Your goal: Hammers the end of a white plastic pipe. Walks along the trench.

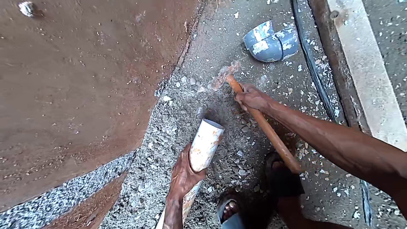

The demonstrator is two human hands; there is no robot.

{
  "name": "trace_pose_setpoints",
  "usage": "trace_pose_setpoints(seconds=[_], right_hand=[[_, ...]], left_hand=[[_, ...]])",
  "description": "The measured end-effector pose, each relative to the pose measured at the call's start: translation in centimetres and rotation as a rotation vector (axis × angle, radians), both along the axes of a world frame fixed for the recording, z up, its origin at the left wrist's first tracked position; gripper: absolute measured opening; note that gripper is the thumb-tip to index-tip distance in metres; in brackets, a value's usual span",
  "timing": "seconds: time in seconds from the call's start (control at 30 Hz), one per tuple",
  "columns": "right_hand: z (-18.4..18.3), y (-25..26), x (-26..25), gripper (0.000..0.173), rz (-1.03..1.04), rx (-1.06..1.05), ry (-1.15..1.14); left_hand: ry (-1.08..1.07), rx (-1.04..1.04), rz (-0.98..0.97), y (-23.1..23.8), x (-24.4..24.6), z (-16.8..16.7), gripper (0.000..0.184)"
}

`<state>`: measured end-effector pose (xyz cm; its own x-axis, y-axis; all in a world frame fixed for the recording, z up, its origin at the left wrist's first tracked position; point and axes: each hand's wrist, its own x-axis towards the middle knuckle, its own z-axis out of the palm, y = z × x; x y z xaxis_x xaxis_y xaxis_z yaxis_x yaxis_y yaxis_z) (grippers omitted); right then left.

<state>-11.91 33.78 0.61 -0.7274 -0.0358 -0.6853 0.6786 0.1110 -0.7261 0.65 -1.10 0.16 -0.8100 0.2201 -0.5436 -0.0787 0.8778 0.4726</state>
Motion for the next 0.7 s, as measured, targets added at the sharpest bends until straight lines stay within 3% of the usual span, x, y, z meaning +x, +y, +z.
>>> trace_pose_setpoints(seconds=[0.1,0.17,0.33,0.5,0.57,0.63,0.7], right_hand=[[0.0,-1.8,2.2,0.028,0.253,0.052,-0.152],[-0.1,-2.4,2.8,0.024,0.417,0.005,-0.285],[-0.1,-0.5,2.2,0.023,0.372,-0.076,-0.19],[0.0,-0.5,1.3,0.032,0.047,0.012,-0.021],[-0.1,-1.4,2.1,0.03,0.118,0.027,-0.082],[0.5,-2.3,2.8,0.027,0.366,0.008,-0.224],[0.5,-1.9,2.5,0.02,0.457,-0.057,-0.269]], left_hand=[[-0.025,-0.021,0.002,0.1,-0.3,0.5,0.114],[-0.023,-0.019,0.002,0.3,-0.2,0.6,0.114],[0.003,-0.002,0.013,0.0,0.1,0.1,0.116],[-0.021,-0.004,0.013,0.0,-0.3,0.6,0.115],[-0.036,-0.012,0.005,0.0,-0.3,0.6,0.116],[-0.042,-0.013,-0.004,0.2,-0.4,0.4,0.115],[-0.034,-0.004,0.008,0.5,-0.3,0.0,0.115]])
